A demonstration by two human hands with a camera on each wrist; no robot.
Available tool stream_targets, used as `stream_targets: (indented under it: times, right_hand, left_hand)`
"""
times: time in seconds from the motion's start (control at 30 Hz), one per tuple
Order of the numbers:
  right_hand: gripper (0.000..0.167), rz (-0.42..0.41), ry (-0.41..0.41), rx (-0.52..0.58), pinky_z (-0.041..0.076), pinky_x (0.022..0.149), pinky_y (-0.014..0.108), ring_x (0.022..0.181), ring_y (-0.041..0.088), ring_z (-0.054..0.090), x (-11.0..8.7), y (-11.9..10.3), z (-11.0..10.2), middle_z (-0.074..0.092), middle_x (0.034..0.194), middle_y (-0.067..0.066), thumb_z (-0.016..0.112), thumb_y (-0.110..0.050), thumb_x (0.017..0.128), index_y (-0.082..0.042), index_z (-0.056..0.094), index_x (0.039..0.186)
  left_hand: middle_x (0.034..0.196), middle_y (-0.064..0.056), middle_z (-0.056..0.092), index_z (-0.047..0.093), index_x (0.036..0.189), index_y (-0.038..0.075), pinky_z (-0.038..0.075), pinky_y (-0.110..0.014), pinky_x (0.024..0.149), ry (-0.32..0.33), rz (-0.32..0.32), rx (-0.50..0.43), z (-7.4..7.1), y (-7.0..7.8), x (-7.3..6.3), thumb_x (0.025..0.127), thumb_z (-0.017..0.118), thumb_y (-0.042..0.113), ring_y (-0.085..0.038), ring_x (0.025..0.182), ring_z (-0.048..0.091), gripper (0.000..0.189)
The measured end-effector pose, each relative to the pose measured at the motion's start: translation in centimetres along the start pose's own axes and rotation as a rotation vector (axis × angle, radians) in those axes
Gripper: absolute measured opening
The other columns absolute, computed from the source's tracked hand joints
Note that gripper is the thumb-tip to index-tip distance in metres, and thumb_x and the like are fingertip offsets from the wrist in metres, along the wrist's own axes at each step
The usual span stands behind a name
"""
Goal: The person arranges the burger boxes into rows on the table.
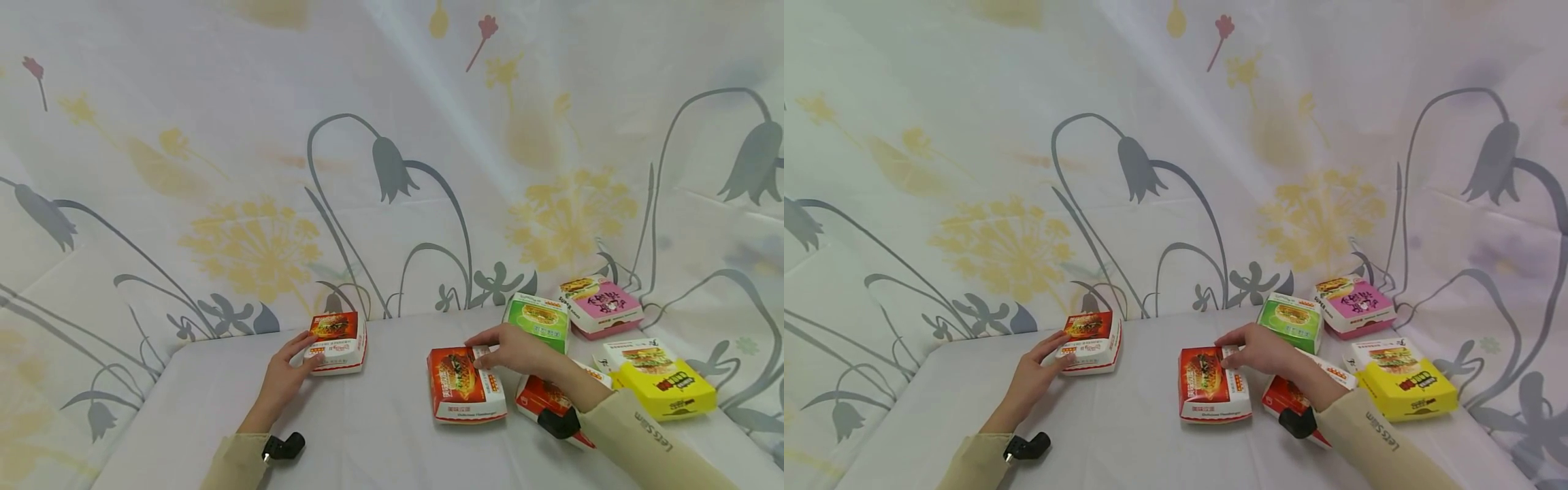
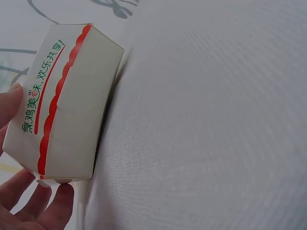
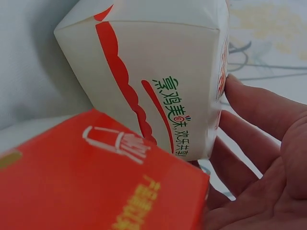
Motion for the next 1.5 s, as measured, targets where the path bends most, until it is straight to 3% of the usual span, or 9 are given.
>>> stream_targets:
  times: [0.43, 0.77, 1.07, 1.5]
  right_hand:
    - [0.038, -0.033, 0.051, -0.055, 0.048, 0.094, 0.05, 0.112, 0.028, 0.058, -0.1, -1.4, 1.5, 0.068, 0.12, 0.008, 0.078, -0.018, 0.085, -0.008, 0.072, 0.121]
    - [0.039, 0.029, 0.117, -0.072, 0.05, 0.092, 0.049, 0.113, 0.027, 0.058, 0.0, -2.5, 3.7, 0.067, 0.12, 0.006, 0.081, -0.027, 0.082, -0.015, 0.074, 0.119]
    - [0.038, 0.037, 0.13, 0.021, 0.049, 0.094, 0.05, 0.115, 0.028, 0.056, 0.3, -3.7, 5.3, 0.066, 0.122, 0.007, 0.082, -0.022, 0.081, -0.013, 0.075, 0.117]
    - [0.037, -0.022, 0.118, 0.053, 0.05, 0.092, 0.05, 0.115, 0.028, 0.056, 1.6, -5.4, 8.5, 0.066, 0.121, 0.007, 0.082, -0.027, 0.081, -0.015, 0.075, 0.115]
  left_hand:
    - [0.156, -0.008, 0.039, 0.06, 0.138, 0.008, 0.016, -0.061, 0.115, 0.002, -0.015, 0.002, 0.1, 0.0, 0.0, 0.092, 0.073, 0.029, -0.035, 0.148, 0.022, 0.053]
    - [0.156, -0.009, 0.039, 0.06, 0.138, 0.008, 0.015, -0.061, 0.116, -0.003, -0.014, -0.009, 0.1, 0.0, 0.1, 0.092, 0.074, 0.029, -0.035, 0.148, 0.021, 0.053]
    - [0.156, -0.007, 0.039, 0.061, 0.138, 0.01, 0.016, -0.062, 0.115, 0.0, -0.03, -0.006, 0.0, -0.1, 0.0, 0.092, 0.073, 0.03, -0.035, 0.148, 0.022, 0.052]
    - [0.157, -0.008, 0.038, 0.06, 0.138, 0.01, 0.015, -0.063, 0.115, -0.004, -0.039, -0.028, 0.0, 0.1, -0.2, 0.092, 0.073, 0.032, -0.035, 0.148, 0.021, 0.053]
Point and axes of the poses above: each hand's wrist, its own x-axis towards the middle knuckle, its own z-axis out of the palm, y = z × x, the point moved 3 cm from there along x, towards the middle knuckle
